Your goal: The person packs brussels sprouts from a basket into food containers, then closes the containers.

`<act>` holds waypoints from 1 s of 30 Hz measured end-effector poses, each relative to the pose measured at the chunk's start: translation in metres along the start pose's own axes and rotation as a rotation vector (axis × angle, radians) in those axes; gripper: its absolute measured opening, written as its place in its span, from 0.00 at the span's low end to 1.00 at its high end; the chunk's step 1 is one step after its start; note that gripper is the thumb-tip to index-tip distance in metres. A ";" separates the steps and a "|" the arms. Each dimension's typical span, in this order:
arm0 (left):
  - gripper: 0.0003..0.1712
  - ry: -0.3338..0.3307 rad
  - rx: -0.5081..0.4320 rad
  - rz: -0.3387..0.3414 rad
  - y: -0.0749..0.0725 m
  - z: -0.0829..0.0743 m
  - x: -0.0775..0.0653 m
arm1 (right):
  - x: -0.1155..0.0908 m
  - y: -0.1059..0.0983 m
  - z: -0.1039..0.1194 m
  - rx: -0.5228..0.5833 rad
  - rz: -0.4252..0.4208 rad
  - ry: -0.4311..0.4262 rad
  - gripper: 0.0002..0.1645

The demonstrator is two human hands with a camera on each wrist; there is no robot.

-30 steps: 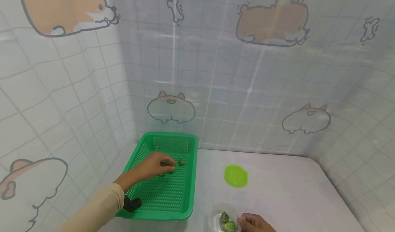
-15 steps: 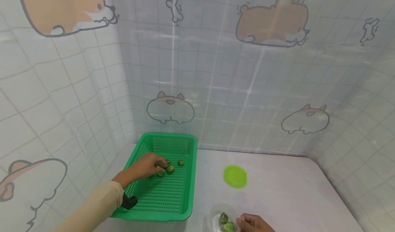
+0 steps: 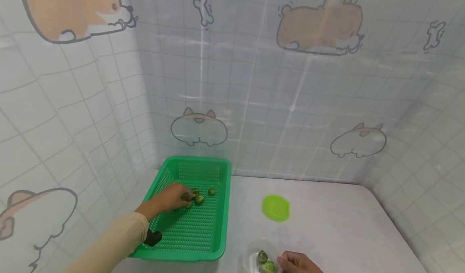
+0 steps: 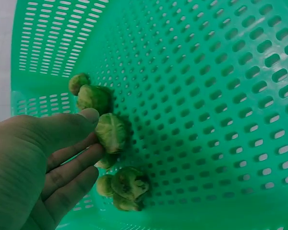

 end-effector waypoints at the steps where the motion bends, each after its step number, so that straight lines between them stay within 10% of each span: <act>1: 0.14 -0.001 0.010 0.002 0.000 -0.001 0.001 | 0.000 0.000 0.000 0.000 -0.002 0.003 0.22; 14: 0.04 0.103 0.151 -0.018 0.006 -0.014 0.009 | 0.001 -0.001 -0.001 0.004 -0.004 0.008 0.21; 30: 0.07 0.061 0.214 -0.012 0.008 -0.015 0.008 | 0.000 -0.001 0.000 0.021 0.021 -0.025 0.21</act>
Point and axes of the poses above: each hand's wrist, its own x-axis towards the middle knuckle, its own y-axis out of the palm, z = x × y, the point moved 3 cm from there along x, towards the middle knuckle, and after that the axes turned 4 degrees about x, right-handed, at the moved point
